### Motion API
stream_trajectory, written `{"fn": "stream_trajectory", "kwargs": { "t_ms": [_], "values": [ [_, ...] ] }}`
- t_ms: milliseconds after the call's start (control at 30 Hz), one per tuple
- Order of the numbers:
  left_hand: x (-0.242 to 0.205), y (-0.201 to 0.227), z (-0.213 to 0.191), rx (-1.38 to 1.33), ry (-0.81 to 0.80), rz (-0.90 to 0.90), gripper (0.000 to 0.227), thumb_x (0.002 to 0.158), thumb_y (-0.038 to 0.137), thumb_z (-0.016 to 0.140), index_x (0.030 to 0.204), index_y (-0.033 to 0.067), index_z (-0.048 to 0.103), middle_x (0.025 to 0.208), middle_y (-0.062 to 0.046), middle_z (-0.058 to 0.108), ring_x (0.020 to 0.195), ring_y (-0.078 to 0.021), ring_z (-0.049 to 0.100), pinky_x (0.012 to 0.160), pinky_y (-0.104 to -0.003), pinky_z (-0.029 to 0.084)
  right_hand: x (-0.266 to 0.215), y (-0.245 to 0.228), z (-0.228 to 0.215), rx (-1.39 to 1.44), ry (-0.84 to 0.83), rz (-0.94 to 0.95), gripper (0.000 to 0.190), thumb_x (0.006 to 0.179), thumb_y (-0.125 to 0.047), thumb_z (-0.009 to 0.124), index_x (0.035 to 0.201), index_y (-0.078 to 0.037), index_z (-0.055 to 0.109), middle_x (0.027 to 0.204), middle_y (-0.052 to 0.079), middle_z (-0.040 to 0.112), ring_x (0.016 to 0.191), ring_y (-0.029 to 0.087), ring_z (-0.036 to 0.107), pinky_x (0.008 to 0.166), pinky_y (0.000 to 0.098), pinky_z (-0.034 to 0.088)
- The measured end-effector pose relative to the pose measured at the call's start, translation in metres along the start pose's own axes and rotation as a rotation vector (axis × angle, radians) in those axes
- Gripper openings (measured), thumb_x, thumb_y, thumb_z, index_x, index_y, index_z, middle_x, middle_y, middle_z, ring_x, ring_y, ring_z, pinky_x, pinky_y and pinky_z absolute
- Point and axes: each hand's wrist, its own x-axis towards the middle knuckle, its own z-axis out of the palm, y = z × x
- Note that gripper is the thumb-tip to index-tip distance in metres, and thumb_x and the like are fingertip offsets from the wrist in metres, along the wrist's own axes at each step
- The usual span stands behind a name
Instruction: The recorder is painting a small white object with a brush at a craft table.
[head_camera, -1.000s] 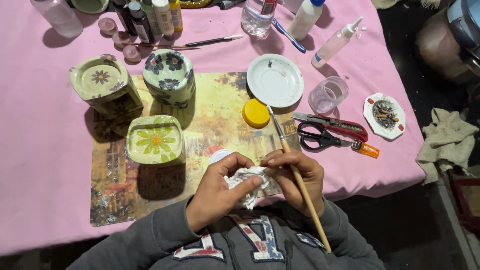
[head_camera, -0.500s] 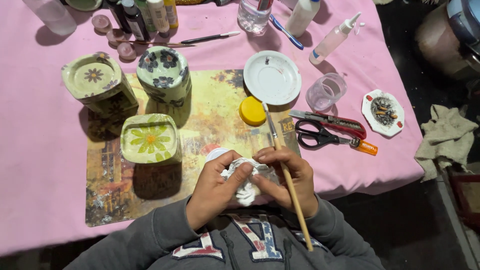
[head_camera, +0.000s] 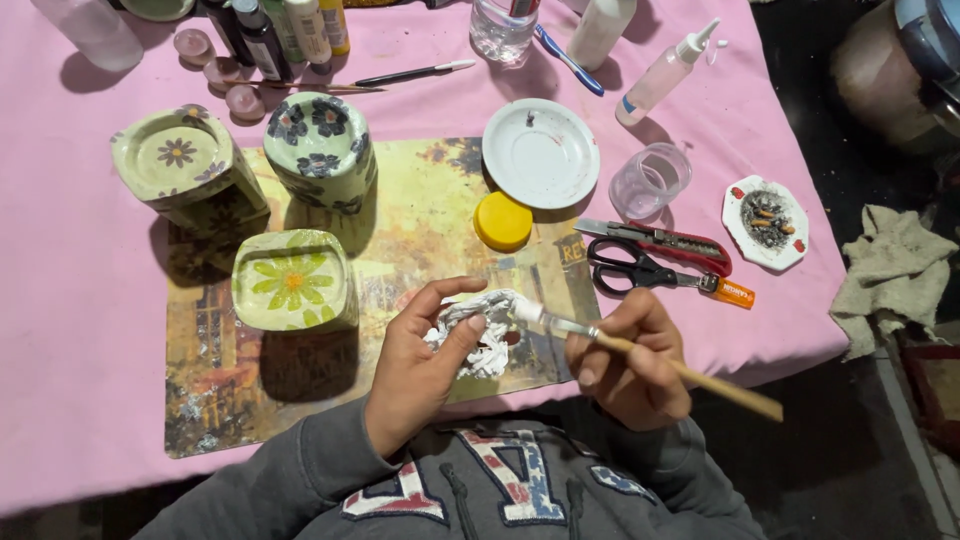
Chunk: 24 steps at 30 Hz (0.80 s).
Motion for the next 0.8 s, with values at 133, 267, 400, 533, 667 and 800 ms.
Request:
{"fn": "stream_trajectory", "kwargs": {
  "t_ms": [133, 267, 400, 533, 667, 800],
  "values": [
    [-0.001, -0.002, 0.0, -0.009, -0.074, 0.027, 0.031, 0.101, 0.006, 0.062, 0.131, -0.003, 0.061, 0.116, -0.01, 0.072, 0.101, -0.0097, 0.067, 0.087, -0.026, 0.057, -0.008, 0.014, -0.013, 0.021, -0.004, 0.078, 0.018, 0.104, -0.014, 0.054, 0.108, 0.004, 0.055, 0.071, 0.016, 0.066, 0.058, 0.021, 0.057, 0.065, 0.0354, 0.051],
    [-0.001, 0.003, 0.0, -0.068, -0.141, -0.05, 0.037, 0.099, 0.005, 0.059, 0.136, -0.0036, 0.058, 0.118, -0.011, 0.07, 0.103, -0.0116, 0.066, 0.09, -0.028, 0.056, -0.005, 0.022, -0.015, -0.061, 0.14, 0.098, 0.02, 0.106, -0.014, 0.05, 0.101, 0.005, 0.055, 0.063, 0.015, 0.063, 0.05, 0.021, 0.056, 0.049, 0.0312, 0.049],
    [0.0, 0.007, -0.001, -0.101, -0.212, -0.094, 0.044, 0.097, 0.004, 0.057, 0.14, -0.006, 0.053, 0.122, -0.013, 0.069, 0.108, -0.0149, 0.067, 0.095, -0.032, 0.055, -0.004, 0.027, -0.021, -0.061, 0.189, 0.158, 0.021, 0.108, -0.015, 0.048, 0.099, 0.004, 0.054, 0.061, 0.014, 0.062, 0.052, 0.023, 0.059, 0.048, 0.0311, 0.049],
    [-0.003, 0.007, -0.006, -0.205, -0.282, -0.099, 0.054, 0.094, 0.003, 0.049, 0.146, -0.0078, 0.048, 0.129, -0.016, 0.068, 0.116, -0.019, 0.067, 0.103, -0.034, 0.053, -0.001, 0.031, -0.021, -0.099, 0.206, 0.159, 0.021, 0.108, -0.015, 0.048, 0.098, 0.003, 0.054, 0.06, 0.013, 0.061, 0.051, 0.022, 0.058, 0.05, 0.0322, 0.05],
    [-0.004, 0.016, -0.01, -0.383, -0.416, -0.131, 0.082, 0.075, 0.001, 0.042, 0.157, -0.008, 0.034, 0.141, -0.019, 0.061, 0.128, -0.0242, 0.062, 0.111, -0.035, 0.046, 0.0, 0.034, -0.024, -0.13, 0.224, 0.165, 0.023, 0.109, -0.016, 0.047, 0.097, 0.004, 0.053, 0.06, 0.012, 0.061, 0.049, 0.02, 0.057, 0.048, 0.0307, 0.05],
    [-0.003, 0.025, -0.007, -0.381, -0.521, -0.179, 0.089, 0.077, -0.001, 0.042, 0.163, -0.0017, 0.019, 0.152, -0.015, 0.051, 0.137, -0.0224, 0.054, 0.114, -0.034, 0.041, 0.001, 0.032, -0.024, -0.133, 0.257, 0.172, 0.024, 0.108, -0.017, 0.047, 0.096, 0.003, 0.053, 0.06, 0.013, 0.061, 0.046, 0.018, 0.055, 0.045, 0.0277, 0.048]
  ]
}}
